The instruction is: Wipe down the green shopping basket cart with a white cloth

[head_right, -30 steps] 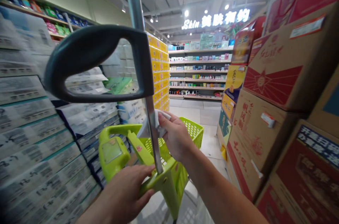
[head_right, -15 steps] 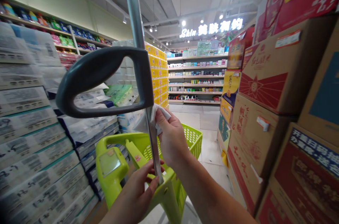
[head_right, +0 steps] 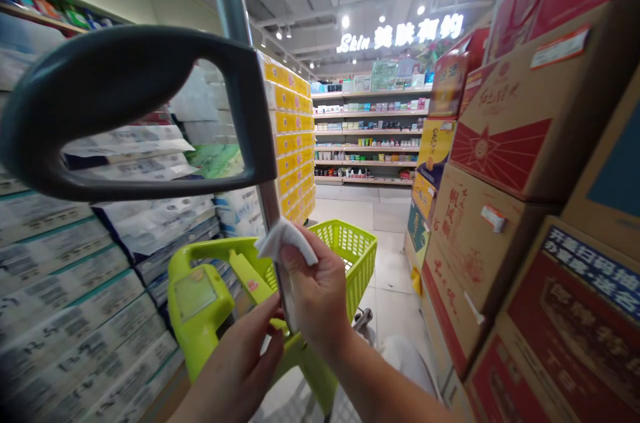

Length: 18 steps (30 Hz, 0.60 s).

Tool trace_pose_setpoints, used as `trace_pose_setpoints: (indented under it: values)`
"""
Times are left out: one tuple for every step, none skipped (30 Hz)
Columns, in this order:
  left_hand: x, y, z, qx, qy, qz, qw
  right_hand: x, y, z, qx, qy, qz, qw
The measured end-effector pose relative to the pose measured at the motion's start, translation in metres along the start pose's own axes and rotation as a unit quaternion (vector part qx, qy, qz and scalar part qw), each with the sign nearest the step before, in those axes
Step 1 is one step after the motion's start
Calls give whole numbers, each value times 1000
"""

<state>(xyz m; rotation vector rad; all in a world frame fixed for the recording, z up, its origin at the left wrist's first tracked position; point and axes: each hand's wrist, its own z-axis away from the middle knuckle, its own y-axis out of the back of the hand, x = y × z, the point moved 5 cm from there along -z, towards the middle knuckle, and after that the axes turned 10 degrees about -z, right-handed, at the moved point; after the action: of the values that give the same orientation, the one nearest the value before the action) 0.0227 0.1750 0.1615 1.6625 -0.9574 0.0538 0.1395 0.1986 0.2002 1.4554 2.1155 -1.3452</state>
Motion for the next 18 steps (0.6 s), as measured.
trace_pose_setpoints:
  values:
    - [0,1,1,3,2,-6,1000,6,5,8,12,-15,12,1000]
    - [0,3,2,6,4,-12,1000,9,8,14,18,-24,19,999]
    - [1,3,2,7,5,-16,1000,10,9,18,20,-27,26,999]
    - [1,4,2,6,5,-19,1000,9,9,18,19,-19,33,999]
    - [1,4,1,4,3,-21,1000,5,7,16,15,-2,40,999]
    - [2,4,1,1,0,-22,1000,1,5,12,12,22,49,998]
    - [2,4,0,-1,-3,-21,1000,-4,3,9,7,47,60,997]
    - [3,5,-1,-3,-3,-20,1000,-6,2,6,1,68,73,995]
    - [3,5,-1,-2,-2,-18,1000,-7,2,6,-7,85,88,993]
    - [2,6,-1,-1,0,-16,1000,-5,4,9,-17,97,103,990]
    - [2,6,0,-3,3,-13,1000,0,8,15,-27,107,119,987]
    - [1,6,0,-6,5,-13,1000,6,13,23,-35,114,135,984]
    - [0,6,1,-7,7,-15,1000,13,20,32,-47,124,152,979]
    - [-2,6,1,-4,8,-17,1000,20,27,41,-52,137,174,974]
    - [-4,6,2,3,10,-17,1000,26,34,50,-60,149,197,967]
    - [-7,6,2,13,12,-16,1000,30,39,57,-69,158,212,962]
    - [-9,6,2,26,15,-10,999,34,43,61,-84,162,221,958]
    - [-12,7,2,38,18,-3,999,35,45,63,-94,167,226,955]
